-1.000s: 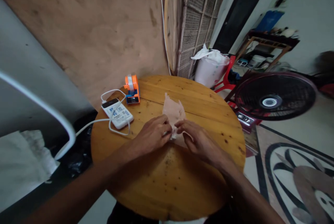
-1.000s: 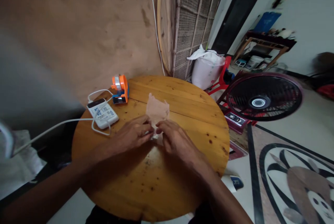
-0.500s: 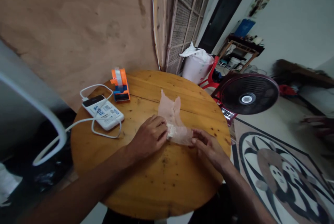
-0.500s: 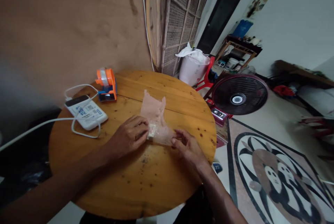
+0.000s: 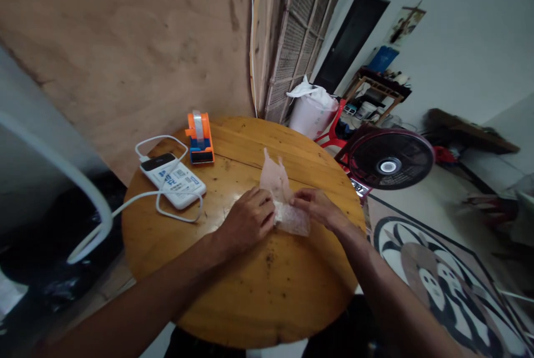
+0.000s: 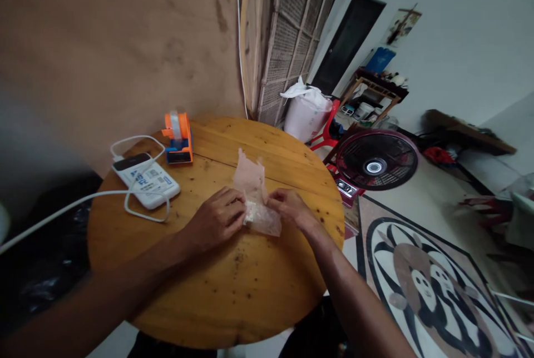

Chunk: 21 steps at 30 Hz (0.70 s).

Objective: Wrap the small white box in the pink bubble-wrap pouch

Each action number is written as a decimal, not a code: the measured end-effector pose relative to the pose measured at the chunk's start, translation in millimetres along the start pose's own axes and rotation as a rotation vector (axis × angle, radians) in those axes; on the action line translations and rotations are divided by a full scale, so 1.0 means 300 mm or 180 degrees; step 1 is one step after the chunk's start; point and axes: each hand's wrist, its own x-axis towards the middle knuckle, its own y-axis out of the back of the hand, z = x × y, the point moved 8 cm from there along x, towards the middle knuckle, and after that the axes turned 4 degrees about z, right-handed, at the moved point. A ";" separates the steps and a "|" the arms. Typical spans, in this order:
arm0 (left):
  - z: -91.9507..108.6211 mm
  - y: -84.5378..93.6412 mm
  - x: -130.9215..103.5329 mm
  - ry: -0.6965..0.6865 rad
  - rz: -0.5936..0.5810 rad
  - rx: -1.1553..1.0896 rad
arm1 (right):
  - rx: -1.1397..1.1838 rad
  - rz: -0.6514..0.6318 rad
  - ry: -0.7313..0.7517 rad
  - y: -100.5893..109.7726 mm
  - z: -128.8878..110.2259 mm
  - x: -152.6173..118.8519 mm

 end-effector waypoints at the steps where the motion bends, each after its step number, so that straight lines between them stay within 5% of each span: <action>1: 0.000 0.000 -0.001 0.0000 0.0010 0.0000 | 0.0002 -0.0019 0.0034 -0.005 0.003 0.011; 13: -0.004 -0.003 -0.002 0.0003 -0.0020 0.0001 | 0.1405 0.0239 -0.0164 -0.004 0.119 -0.065; 21: 0.002 -0.002 0.003 -0.0029 0.0016 -0.0027 | 0.1592 0.0546 0.0520 -0.011 0.109 -0.093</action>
